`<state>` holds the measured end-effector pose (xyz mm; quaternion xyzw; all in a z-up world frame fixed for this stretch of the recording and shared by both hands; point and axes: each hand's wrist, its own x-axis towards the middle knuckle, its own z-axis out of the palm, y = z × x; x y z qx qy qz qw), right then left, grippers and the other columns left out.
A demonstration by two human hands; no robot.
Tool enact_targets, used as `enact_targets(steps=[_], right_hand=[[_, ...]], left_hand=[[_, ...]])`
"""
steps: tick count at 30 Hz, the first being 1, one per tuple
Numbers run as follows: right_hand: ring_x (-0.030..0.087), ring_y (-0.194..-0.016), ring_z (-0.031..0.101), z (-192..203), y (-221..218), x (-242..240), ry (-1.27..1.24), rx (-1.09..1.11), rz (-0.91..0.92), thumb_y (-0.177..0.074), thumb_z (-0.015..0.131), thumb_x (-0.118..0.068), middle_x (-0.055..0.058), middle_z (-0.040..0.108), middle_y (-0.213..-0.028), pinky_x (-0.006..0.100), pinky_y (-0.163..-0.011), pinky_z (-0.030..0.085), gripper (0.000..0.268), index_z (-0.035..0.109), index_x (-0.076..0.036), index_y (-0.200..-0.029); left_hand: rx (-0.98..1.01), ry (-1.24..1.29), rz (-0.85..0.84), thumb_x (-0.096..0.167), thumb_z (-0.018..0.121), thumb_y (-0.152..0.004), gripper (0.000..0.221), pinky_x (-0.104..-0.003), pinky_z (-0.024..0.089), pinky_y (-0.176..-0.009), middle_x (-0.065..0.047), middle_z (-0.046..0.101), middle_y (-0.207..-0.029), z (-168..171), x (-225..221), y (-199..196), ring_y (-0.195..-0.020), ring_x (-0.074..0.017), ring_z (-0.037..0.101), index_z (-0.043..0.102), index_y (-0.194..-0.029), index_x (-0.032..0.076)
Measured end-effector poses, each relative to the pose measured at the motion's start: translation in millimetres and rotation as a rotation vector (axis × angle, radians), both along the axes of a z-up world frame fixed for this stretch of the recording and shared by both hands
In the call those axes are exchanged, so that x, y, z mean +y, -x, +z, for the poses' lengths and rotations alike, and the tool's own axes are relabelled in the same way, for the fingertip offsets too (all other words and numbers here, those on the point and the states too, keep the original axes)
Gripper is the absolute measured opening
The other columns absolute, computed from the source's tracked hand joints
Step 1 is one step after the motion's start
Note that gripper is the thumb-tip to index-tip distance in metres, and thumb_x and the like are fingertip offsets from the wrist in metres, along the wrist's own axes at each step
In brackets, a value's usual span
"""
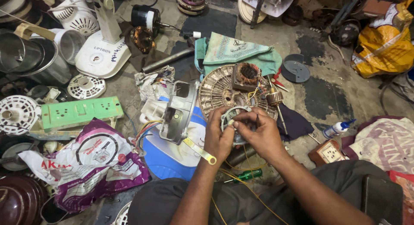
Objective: The person sits on the floor and repairs a small electrical motor. They apply lubricant to the bearing, insert a metal ring, and use a screwdriver to adjust internal components.
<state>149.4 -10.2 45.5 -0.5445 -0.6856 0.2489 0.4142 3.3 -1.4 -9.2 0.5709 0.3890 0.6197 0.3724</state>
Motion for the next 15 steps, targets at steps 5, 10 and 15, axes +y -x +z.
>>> enact_targets(steps=[5, 10, 15], right_hand=[[0.011, -0.090, 0.064, 1.9, -5.2, -0.7, -0.022, 0.014, 0.050, -0.087, 0.073, -0.003, 0.001, 0.067, -0.096, 0.025, -0.079, 0.050, 0.016, 0.076, -0.006, -0.102], [0.012, -0.078, 0.057, 4.0, -8.2, 0.5, 0.056, -0.054, 0.018, -0.086, 0.076, -0.003, 0.002, 0.062, -0.088, 0.027, -0.068, 0.046, 0.018, 0.080, -0.008, -0.103], [0.013, -0.075, 0.057, 5.9, -14.2, -0.7, 0.095, -0.086, 0.075, -0.081, 0.077, -0.003, 0.001, 0.063, -0.089, 0.026, -0.067, 0.048, 0.027, 0.080, -0.009, -0.107]], left_hand=[[-0.111, 0.064, -0.061, 0.004, 0.055, -0.083, 0.045, -0.039, 0.051, -0.099, -0.018, 0.063, -0.118, -1.2, 0.5, -2.4, -0.111, -0.0303, 0.064, 0.058, -0.128, -0.001], [-0.155, 0.111, -0.098, 0.004, 0.052, -0.083, 0.044, -0.036, 0.053, -0.095, -0.016, 0.065, -0.114, -1.0, 1.2, -4.8, -0.106, -0.0268, 0.066, 0.059, -0.125, -0.001], [-0.176, 0.120, -0.088, 0.002, 0.052, -0.084, 0.045, -0.034, 0.053, -0.096, -0.015, 0.067, -0.118, -5.4, 0.5, -7.8, -0.108, -0.0244, 0.067, 0.059, -0.128, -0.001]])
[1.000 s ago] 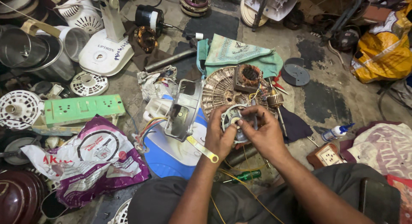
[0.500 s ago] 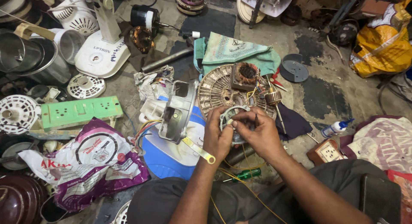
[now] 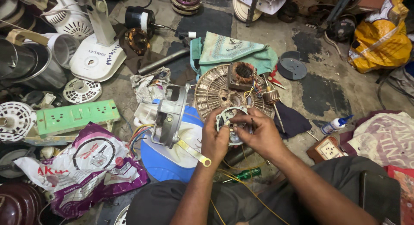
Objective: The person sits on the floor and repairs a small electrical motor. They apply lubricant to the bearing, insert a metal ring, and use a screwdriver to adjust internal components.
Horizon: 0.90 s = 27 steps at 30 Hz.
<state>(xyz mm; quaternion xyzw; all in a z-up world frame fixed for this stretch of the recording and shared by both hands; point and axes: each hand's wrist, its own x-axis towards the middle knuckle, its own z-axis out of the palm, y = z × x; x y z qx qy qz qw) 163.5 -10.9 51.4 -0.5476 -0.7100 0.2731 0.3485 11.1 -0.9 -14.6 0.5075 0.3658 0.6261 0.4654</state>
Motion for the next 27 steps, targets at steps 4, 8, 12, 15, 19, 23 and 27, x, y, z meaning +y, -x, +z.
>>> enact_targets(steps=[4, 8, 12, 15, 19, 23, 27], right_hand=[[0.013, -0.086, 0.067, -2.9, -4.5, 1.6, -0.108, 0.024, 0.023, -0.081, 0.081, -0.005, 0.004, 0.070, -0.094, 0.027, -0.077, 0.053, 0.019, 0.078, -0.006, -0.100], [0.015, -0.093, 0.071, -2.5, -2.9, 0.3, -0.157, 0.067, 0.067, -0.082, 0.082, -0.008, 0.005, 0.073, -0.099, 0.029, -0.082, 0.057, 0.015, 0.077, -0.005, -0.096], [0.016, -0.078, 0.068, 7.8, -3.4, -4.3, -0.050, -0.081, -0.028, -0.079, 0.082, -0.011, 0.005, 0.071, -0.089, 0.032, -0.067, 0.054, 0.018, 0.078, -0.008, -0.097], [0.017, -0.078, 0.067, 13.6, -2.0, -8.5, -0.147, -0.133, 0.016, -0.081, 0.082, -0.012, 0.007, 0.068, -0.087, 0.032, -0.070, 0.054, 0.020, 0.078, -0.008, -0.100], [0.017, -0.076, 0.067, 14.0, 2.0, -8.1, -0.106, -0.121, -0.008, -0.080, 0.082, -0.013, 0.005, 0.067, -0.086, 0.032, -0.068, 0.054, 0.021, 0.078, -0.010, -0.100], [0.019, -0.093, 0.063, 2.3, -11.4, -3.8, -0.290, -0.051, 0.083, -0.081, 0.080, -0.012, 0.010, 0.066, -0.102, 0.033, -0.077, 0.052, 0.024, 0.074, -0.008, -0.104], [0.008, -0.084, 0.065, -29.8, -36.2, -38.4, -0.036, 0.360, -0.209, -0.097, 0.071, -0.015, 0.002, 0.067, -0.099, 0.026, -0.073, 0.053, 0.014, 0.070, -0.007, -0.108]], left_hand=[[-0.062, 0.059, -0.126, -0.001, 0.060, -0.082, 0.050, -0.032, 0.055, -0.093, -0.012, 0.065, -0.119, -2.9, 5.3, 1.5, -0.107, -0.0211, 0.066, 0.056, -0.132, 0.001], [0.066, -0.001, -0.114, -0.003, 0.068, -0.078, 0.053, -0.032, 0.055, -0.094, -0.011, 0.065, -0.118, -3.7, 5.6, 6.5, -0.108, -0.0203, 0.067, 0.057, -0.129, 0.001], [0.038, 0.013, -0.136, -0.004, 0.068, -0.079, 0.052, -0.032, 0.053, -0.095, -0.012, 0.064, -0.118, -0.7, 3.2, 4.9, -0.109, -0.0203, 0.065, 0.057, -0.130, 0.002], [0.063, 0.017, -0.134, -0.004, 0.068, -0.079, 0.052, -0.032, 0.054, -0.095, -0.011, 0.064, -0.119, 0.3, 2.9, 5.2, -0.109, -0.0200, 0.066, 0.057, -0.130, 0.003], [0.070, 0.037, -0.159, -0.005, 0.069, -0.079, 0.051, -0.031, 0.055, -0.093, -0.009, 0.065, -0.117, -1.3, 4.5, 7.5, -0.107, -0.0193, 0.067, 0.058, -0.129, 0.002], [-0.100, 0.169, -0.240, -0.001, 0.066, -0.081, 0.050, -0.032, 0.055, -0.091, -0.010, 0.068, -0.116, -8.5, 6.9, 2.7, -0.105, -0.0187, 0.067, 0.058, -0.131, 0.001], [-0.148, 0.185, -0.239, 0.013, 0.064, -0.091, 0.045, -0.034, 0.053, -0.094, -0.013, 0.069, -0.119, -16.5, 11.3, 4.6, -0.106, -0.0201, 0.066, 0.058, -0.133, -0.002]])
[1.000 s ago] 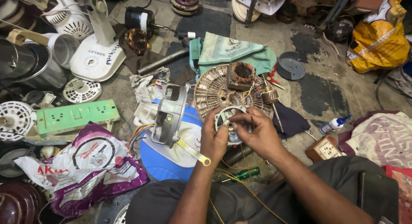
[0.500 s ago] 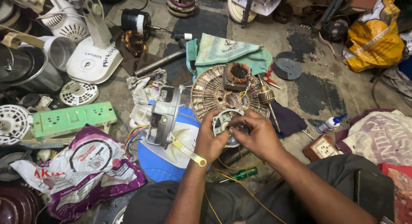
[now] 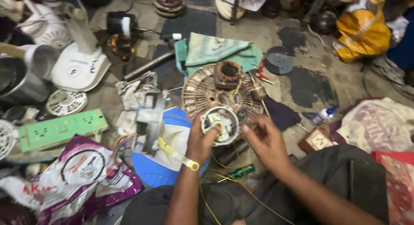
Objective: The person sits on the floor and repairs a small electrical motor. They apply lubricant to the bearing, insert a metal ring, and use a screwdriver to adjust internal components.
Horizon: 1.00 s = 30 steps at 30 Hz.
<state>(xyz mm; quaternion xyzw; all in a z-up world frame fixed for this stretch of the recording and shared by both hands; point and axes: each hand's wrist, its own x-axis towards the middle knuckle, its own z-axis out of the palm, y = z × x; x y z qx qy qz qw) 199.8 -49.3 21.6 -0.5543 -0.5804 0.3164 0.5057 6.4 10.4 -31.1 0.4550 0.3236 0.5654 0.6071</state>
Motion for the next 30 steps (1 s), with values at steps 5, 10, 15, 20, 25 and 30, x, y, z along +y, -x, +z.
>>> enact_targets(steps=[5, 10, 15, 20, 25, 30], right_hand=[[0.015, -0.086, 0.068, -26.8, -37.8, -78.7, 0.262, -0.233, 0.069, -0.087, 0.077, -0.017, 0.009, 0.072, -0.101, 0.029, -0.079, 0.055, 0.043, 0.063, -0.009, -0.127], [0.025, -0.083, 0.075, 40.7, -181.2, -66.3, 0.452, -0.553, -0.440, -0.083, 0.082, -0.027, 0.011, 0.071, -0.125, 0.038, -0.079, 0.058, 0.068, 0.057, -0.014, -0.145], [0.024, -0.095, 0.063, 20.8, -380.9, -3.9, 0.278, -0.393, -0.495, -0.094, 0.070, -0.018, 0.017, 0.068, -0.119, 0.037, -0.083, 0.053, 0.058, 0.055, -0.001, -0.147], [0.024, -0.103, 0.066, -98.0, -464.8, 26.6, 0.644, -0.426, -0.252, -0.079, 0.084, -0.021, 0.017, 0.068, -0.114, 0.038, -0.084, 0.054, 0.086, 0.042, -0.003, -0.152], [0.031, -0.079, 0.067, -153.8, -460.3, 48.0, 0.626, -0.187, -0.216, -0.091, 0.086, -0.018, 0.027, 0.068, -0.103, 0.046, -0.062, 0.053, 0.055, 0.058, 0.006, -0.131], [0.020, -0.079, 0.066, -163.7, -453.9, 58.0, 0.480, -0.186, -0.138, -0.091, 0.073, -0.021, 0.018, 0.070, -0.095, 0.036, -0.063, 0.052, 0.035, 0.070, 0.004, -0.115]], left_hand=[[0.266, -0.087, 0.147, 0.038, 0.037, -0.111, 0.053, -0.037, 0.044, -0.106, -0.015, 0.066, -0.132, -6.0, 5.4, -9.8, -0.123, -0.0232, 0.060, 0.060, -0.134, -0.003], [0.037, 0.169, 0.148, 0.047, 0.025, -0.108, 0.065, -0.039, 0.048, -0.102, -0.017, 0.067, -0.130, -0.3, -3.9, -19.0, -0.118, -0.0257, 0.064, 0.058, -0.136, -0.001], [-0.130, 0.190, 0.151, 0.046, 0.025, -0.106, 0.063, -0.038, 0.044, -0.108, -0.015, 0.061, -0.138, -2.3, 0.1, -35.8, -0.124, -0.0245, 0.060, 0.051, -0.142, 0.001], [0.032, 0.111, 0.236, 0.043, 0.029, -0.109, 0.061, -0.036, 0.044, -0.108, -0.016, 0.066, -0.131, -22.8, 4.0, -34.2, -0.122, -0.0225, 0.061, 0.060, -0.134, -0.003], [0.158, 0.088, 0.291, 0.038, 0.034, -0.110, 0.055, -0.036, 0.051, -0.097, -0.016, 0.074, -0.112, -7.6, 2.2, -37.9, -0.105, -0.0228, 0.067, 0.068, -0.121, -0.004], [0.148, 0.028, 0.277, 0.039, 0.035, -0.109, 0.053, -0.034, 0.049, -0.100, -0.013, 0.073, -0.117, 19.1, 3.2, -46.2, -0.109, -0.0212, 0.066, 0.066, -0.123, -0.002]])
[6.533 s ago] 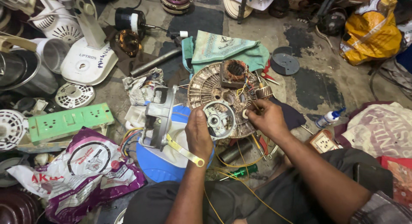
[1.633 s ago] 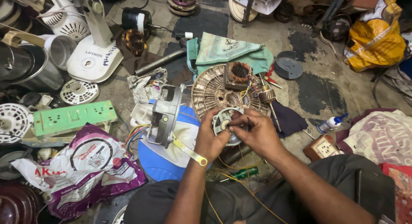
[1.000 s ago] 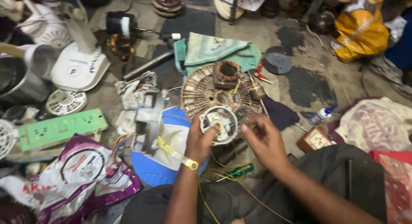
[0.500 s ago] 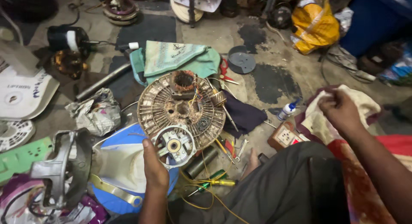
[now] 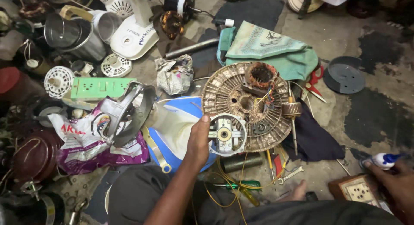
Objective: The person sits on the floor and repairs a small electrical motor. They apply lubricant to the bearing, insert a metal ring, and use a screwdriver to adjust internal components.
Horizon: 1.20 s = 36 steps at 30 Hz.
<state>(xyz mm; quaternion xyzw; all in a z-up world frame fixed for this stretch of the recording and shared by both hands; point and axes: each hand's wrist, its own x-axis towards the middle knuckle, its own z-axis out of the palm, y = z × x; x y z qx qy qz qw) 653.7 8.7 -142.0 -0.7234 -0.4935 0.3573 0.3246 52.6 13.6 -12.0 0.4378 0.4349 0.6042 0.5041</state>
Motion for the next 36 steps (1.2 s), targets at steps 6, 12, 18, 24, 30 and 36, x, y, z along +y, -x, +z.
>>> enact_targets(steps=[6, 12, 18, 24, 30, 36], right_hand=[[0.031, -0.090, 0.072, 60.6, 19.6, 32.9, 0.202, 0.084, -0.183, -0.108, 0.063, -0.035, 0.020, 0.072, -0.110, 0.040, -0.077, 0.060, 0.046, 0.063, 0.005, -0.129], [0.027, -0.097, 0.074, 193.3, 151.8, -2.1, -0.144, -0.174, 0.285, -0.086, 0.079, -0.010, 0.019, 0.074, -0.116, 0.041, -0.060, 0.065, 0.071, 0.056, -0.001, -0.152], [0.014, -0.085, 0.071, 254.8, 354.3, -56.7, -0.145, -0.108, 0.338, -0.076, 0.080, -0.019, 0.008, 0.076, -0.105, 0.030, -0.068, 0.059, 0.056, 0.068, -0.010, -0.130], [0.010, -0.063, 0.064, 274.6, 435.8, -63.8, -0.134, -0.370, 0.336, -0.074, 0.085, -0.027, 0.004, 0.077, -0.079, 0.030, -0.054, 0.052, 0.052, 0.072, -0.010, -0.121], [0.017, -0.047, 0.062, 282.8, 451.0, -66.6, -0.059, -0.534, 0.282, -0.074, 0.088, -0.037, 0.007, 0.075, -0.065, 0.034, -0.047, 0.049, 0.049, 0.075, -0.015, -0.116], [0.016, -0.048, 0.065, 284.0, 447.5, -66.6, -0.063, -0.541, 0.288, -0.075, 0.088, -0.035, 0.007, 0.077, -0.072, 0.034, -0.048, 0.051, 0.048, 0.075, -0.014, -0.115]], left_hand=[[0.031, 0.067, 0.073, 0.039, 0.037, -0.107, 0.052, -0.032, 0.049, -0.096, -0.011, 0.073, -0.111, 5.0, -4.0, -5.1, -0.104, -0.0187, 0.065, 0.068, -0.119, -0.002], [0.029, -0.041, 0.083, 0.039, 0.039, -0.109, 0.050, -0.032, 0.049, -0.090, -0.008, 0.069, -0.100, -12.3, -11.1, 7.3, -0.096, -0.0166, 0.061, 0.067, -0.113, -0.001], [0.010, -0.082, 0.092, 0.041, 0.041, -0.108, 0.050, -0.033, 0.049, -0.090, -0.009, 0.069, -0.101, -18.8, -22.9, 24.3, -0.097, -0.0188, 0.061, 0.067, -0.113, -0.001], [0.007, -0.071, 0.050, 0.042, 0.041, -0.107, 0.048, -0.034, 0.050, -0.084, -0.009, 0.070, -0.093, -10.9, -34.6, 37.6, -0.091, -0.0190, 0.064, 0.068, -0.109, 0.001], [-0.044, -0.041, 0.045, 0.041, 0.042, -0.107, 0.047, -0.034, 0.048, -0.079, -0.008, 0.065, -0.086, -5.5, -33.2, 43.2, -0.084, -0.0185, 0.058, 0.066, -0.104, 0.001], [-0.035, -0.070, 0.046, 0.042, 0.043, -0.107, 0.046, -0.035, 0.046, -0.076, -0.007, 0.059, -0.082, -7.3, -31.9, 41.5, -0.082, -0.0175, 0.054, 0.061, -0.095, 0.002]])
